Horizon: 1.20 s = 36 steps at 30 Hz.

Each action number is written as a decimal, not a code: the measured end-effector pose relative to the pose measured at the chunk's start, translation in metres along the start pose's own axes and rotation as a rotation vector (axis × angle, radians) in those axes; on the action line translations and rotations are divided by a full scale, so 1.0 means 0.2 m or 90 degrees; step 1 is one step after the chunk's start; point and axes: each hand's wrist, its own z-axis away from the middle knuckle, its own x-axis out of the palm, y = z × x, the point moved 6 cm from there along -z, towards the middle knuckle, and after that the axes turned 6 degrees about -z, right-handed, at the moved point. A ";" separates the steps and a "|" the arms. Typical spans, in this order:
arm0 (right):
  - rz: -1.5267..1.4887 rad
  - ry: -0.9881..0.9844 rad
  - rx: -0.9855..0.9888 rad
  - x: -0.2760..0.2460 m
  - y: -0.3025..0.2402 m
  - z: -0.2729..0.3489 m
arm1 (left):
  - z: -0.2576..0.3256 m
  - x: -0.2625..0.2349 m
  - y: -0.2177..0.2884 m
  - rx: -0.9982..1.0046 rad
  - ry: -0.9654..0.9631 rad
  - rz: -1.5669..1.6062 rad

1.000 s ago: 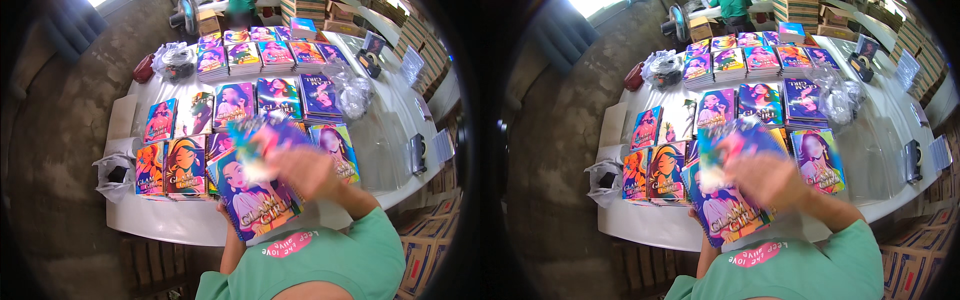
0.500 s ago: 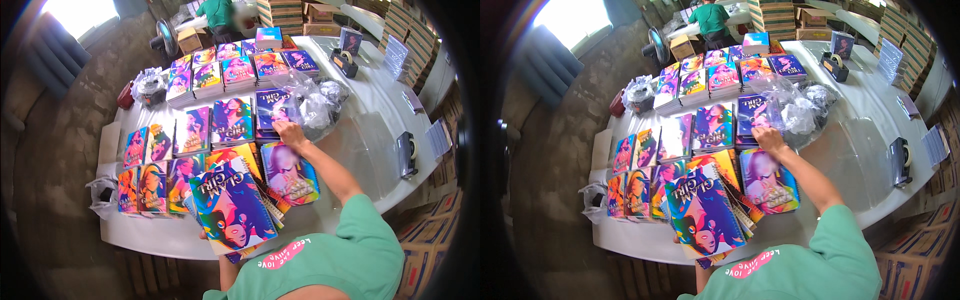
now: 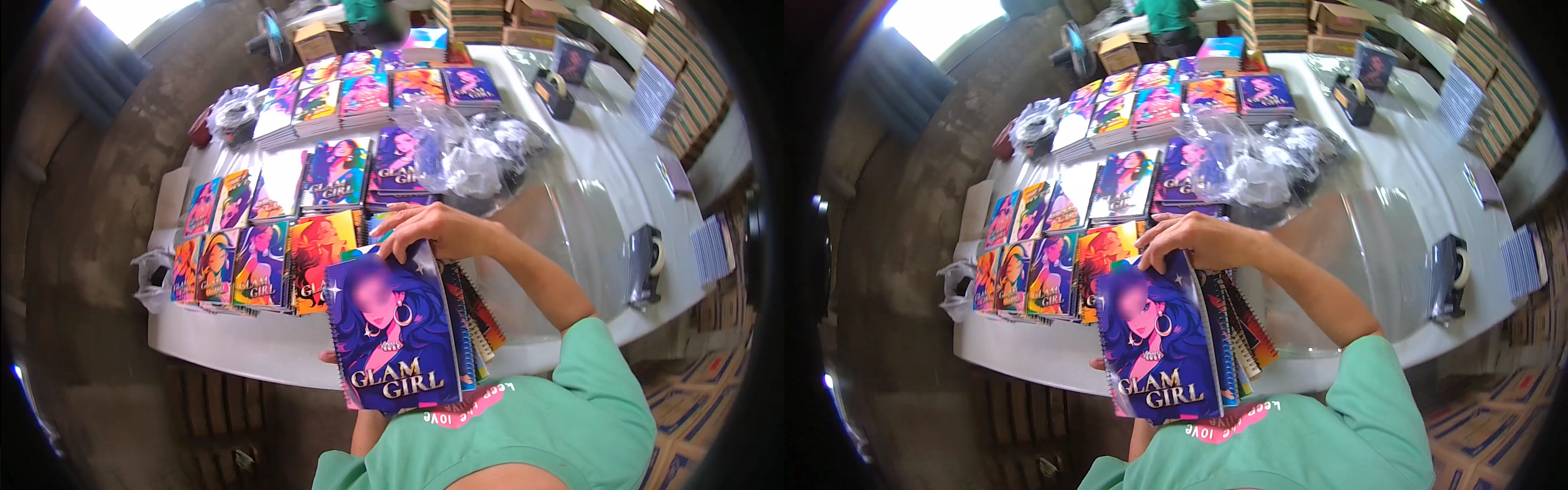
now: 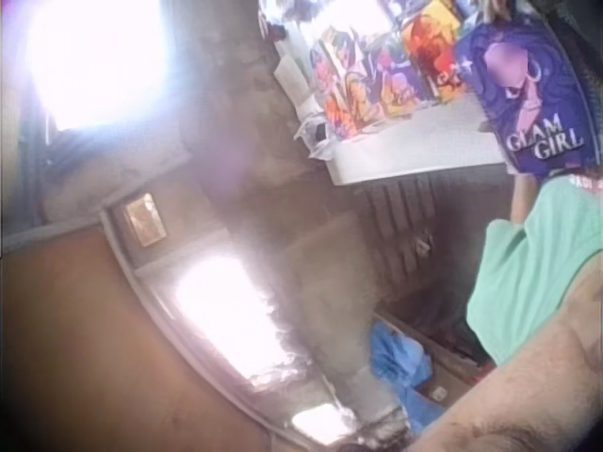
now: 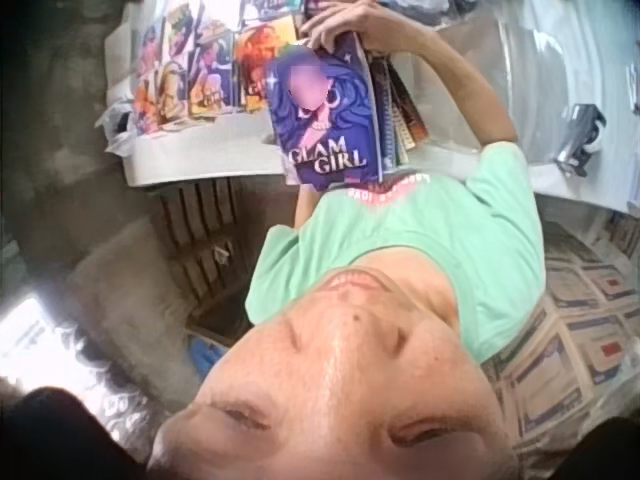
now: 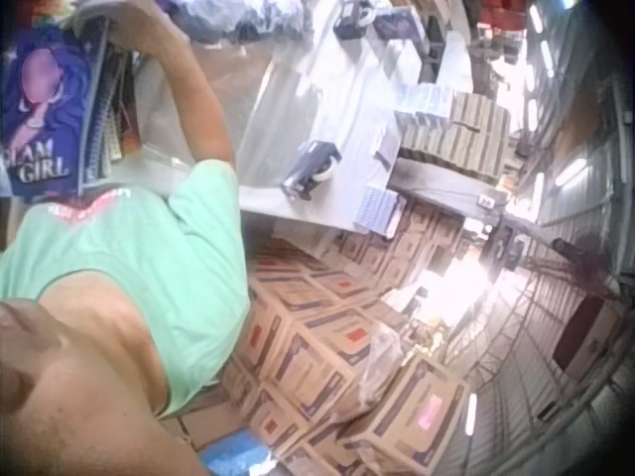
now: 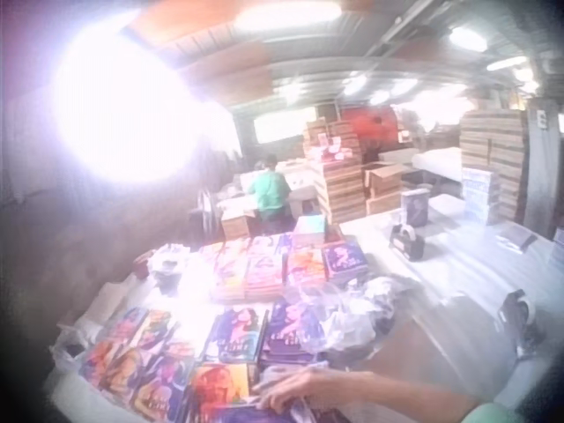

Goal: The person places a stack of notebooks into a clear plastic bag and seals the bag with tape.

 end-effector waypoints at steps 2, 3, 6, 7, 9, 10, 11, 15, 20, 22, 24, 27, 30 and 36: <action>0.011 0.162 0.037 -0.14 -0.05 0.15 | -0.02 0.01 -0.07 -0.051 -0.011 -0.018; 0.066 0.252 0.092 -0.22 -0.07 0.27 | -0.03 0.02 -0.10 -0.068 -0.018 -0.023; 0.381 0.316 0.260 -0.21 -0.26 0.71 | -0.05 0.03 -0.18 -0.146 -0.040 -0.035; 0.434 0.254 0.295 -0.10 -0.27 0.89 | -0.07 0.05 -0.21 -0.166 -0.049 -0.041; 0.470 0.243 0.296 0.10 -0.36 1.07 | -0.11 0.09 -0.30 -0.212 -0.074 -0.045; 0.507 0.242 0.226 0.14 -0.43 1.05 | -0.14 0.13 -0.35 -0.227 -0.091 -0.055; 0.541 0.244 0.148 0.16 -0.50 1.01 | -0.17 0.18 -0.36 -0.230 -0.104 -0.077; 0.521 0.221 0.024 0.09 -0.66 1.08 | -0.33 0.44 -0.50 -0.217 -0.187 -0.217; 0.028 0.553 0.144 -0.20 -0.57 1.48 | -0.54 0.71 -0.80 0.028 -0.183 -0.496; -0.091 0.635 0.327 -0.20 -0.43 1.72 | -0.55 0.74 -0.97 0.133 -0.111 -0.522; -0.200 0.678 0.415 -0.21 -0.34 1.90 | -0.53 0.74 -1.16 0.162 -0.030 -0.467; -0.230 0.645 0.408 -0.20 -0.23 2.06 | -0.47 0.73 -1.29 0.237 -0.180 -0.572; -0.067 0.651 0.129 -0.28 -0.24 2.12 | -0.46 0.81 -1.36 0.179 -0.242 -0.650; -0.036 0.628 0.311 -0.24 -0.17 2.15 | -0.44 0.62 -1.52 0.217 -0.133 -0.680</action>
